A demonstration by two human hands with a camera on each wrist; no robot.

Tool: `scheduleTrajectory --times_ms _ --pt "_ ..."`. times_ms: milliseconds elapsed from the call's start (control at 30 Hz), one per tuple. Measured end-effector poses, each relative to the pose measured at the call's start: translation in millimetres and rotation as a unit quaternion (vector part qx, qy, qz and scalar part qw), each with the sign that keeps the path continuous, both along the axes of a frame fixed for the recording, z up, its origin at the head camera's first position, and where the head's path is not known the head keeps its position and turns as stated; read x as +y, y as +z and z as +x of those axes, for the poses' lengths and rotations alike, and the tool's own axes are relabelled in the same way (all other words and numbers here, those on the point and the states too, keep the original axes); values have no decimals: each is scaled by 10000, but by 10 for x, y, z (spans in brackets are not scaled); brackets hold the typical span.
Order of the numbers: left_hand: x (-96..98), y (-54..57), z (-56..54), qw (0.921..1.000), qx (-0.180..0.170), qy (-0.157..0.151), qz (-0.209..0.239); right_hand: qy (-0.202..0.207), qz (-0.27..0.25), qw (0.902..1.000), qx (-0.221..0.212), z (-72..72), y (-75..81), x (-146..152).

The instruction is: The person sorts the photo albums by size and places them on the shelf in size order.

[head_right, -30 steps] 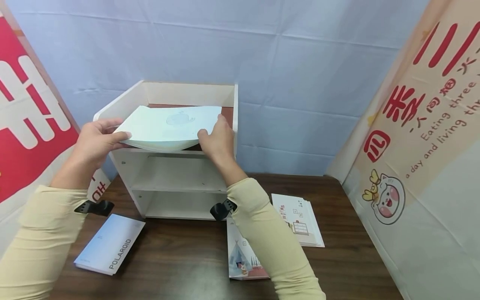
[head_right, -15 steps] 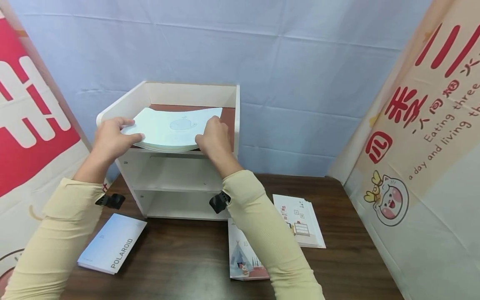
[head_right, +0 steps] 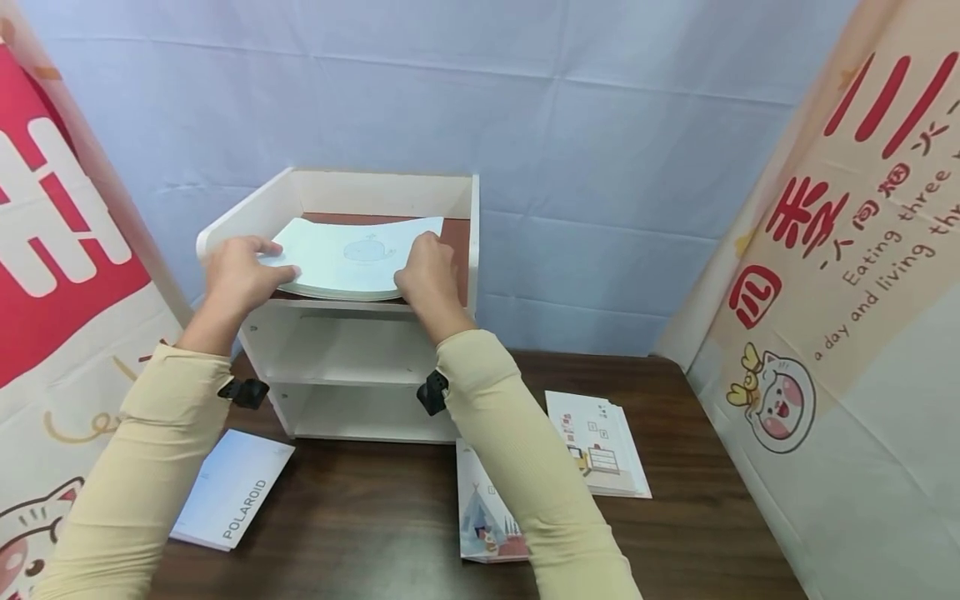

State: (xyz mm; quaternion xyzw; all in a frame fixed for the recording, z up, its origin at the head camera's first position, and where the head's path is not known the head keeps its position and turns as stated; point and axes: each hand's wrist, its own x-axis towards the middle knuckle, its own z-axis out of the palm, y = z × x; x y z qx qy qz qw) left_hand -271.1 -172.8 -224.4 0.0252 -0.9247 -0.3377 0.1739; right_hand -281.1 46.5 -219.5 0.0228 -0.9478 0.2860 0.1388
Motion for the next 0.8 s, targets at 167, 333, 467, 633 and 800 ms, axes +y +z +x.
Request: scheduleTrajectory --times_ms 167,333,467,633,800 --pt "33 16 -66 9997 -95 141 -198 -123 34 9999 -26 -60 -27 -2" --pt "42 5 -128 9992 -203 208 -273 -130 3 9999 -55 -93 -67 14" --pt "61 -15 -144 9992 -231 237 -216 -99 -22 9999 11 -102 -92 36" --pt "77 -22 -135 9985 -173 284 -440 -299 437 9985 147 -85 -80 20" --pt "100 24 -75 9961 -172 247 -826 -441 1241 9910 258 -42 -30 -30"
